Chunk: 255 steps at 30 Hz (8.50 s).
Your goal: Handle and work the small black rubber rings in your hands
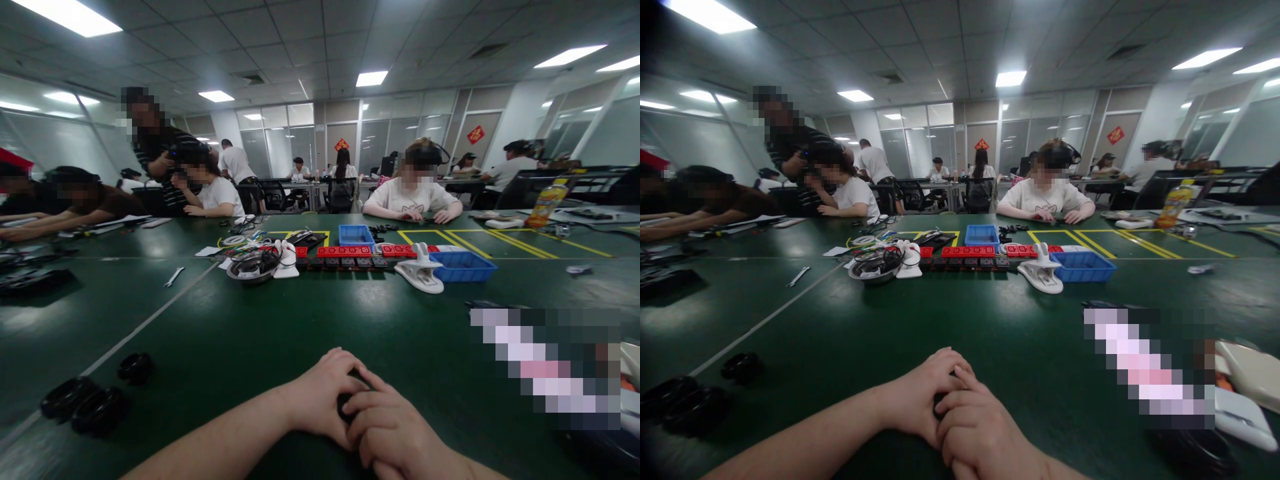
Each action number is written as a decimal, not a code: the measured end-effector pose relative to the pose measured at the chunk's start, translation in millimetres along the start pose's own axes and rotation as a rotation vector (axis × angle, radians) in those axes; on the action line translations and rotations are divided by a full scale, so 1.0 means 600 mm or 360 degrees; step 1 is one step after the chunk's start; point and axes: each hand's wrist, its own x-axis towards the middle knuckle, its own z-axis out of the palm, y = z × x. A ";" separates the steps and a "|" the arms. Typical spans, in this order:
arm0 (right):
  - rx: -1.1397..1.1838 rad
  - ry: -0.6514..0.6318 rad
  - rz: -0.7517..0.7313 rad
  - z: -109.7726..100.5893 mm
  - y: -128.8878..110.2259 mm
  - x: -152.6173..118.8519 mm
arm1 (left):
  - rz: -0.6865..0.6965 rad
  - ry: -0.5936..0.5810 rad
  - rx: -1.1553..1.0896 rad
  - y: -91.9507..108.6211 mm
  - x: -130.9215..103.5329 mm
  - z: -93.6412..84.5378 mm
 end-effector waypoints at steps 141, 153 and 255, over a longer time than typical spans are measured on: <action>-0.0205 0.0158 0.0733 0.024 0.011 -0.005 | -0.0316 0.0165 0.0136 0.038 0.000 0.011; -0.0024 0.0067 0.0074 0.013 0.007 -0.003 | -0.0027 0.0006 -0.0031 0.008 0.003 -0.001; -0.0053 0.0219 0.0370 0.025 0.113 0.048 | -0.0376 0.0169 0.0241 -0.088 0.038 -0.024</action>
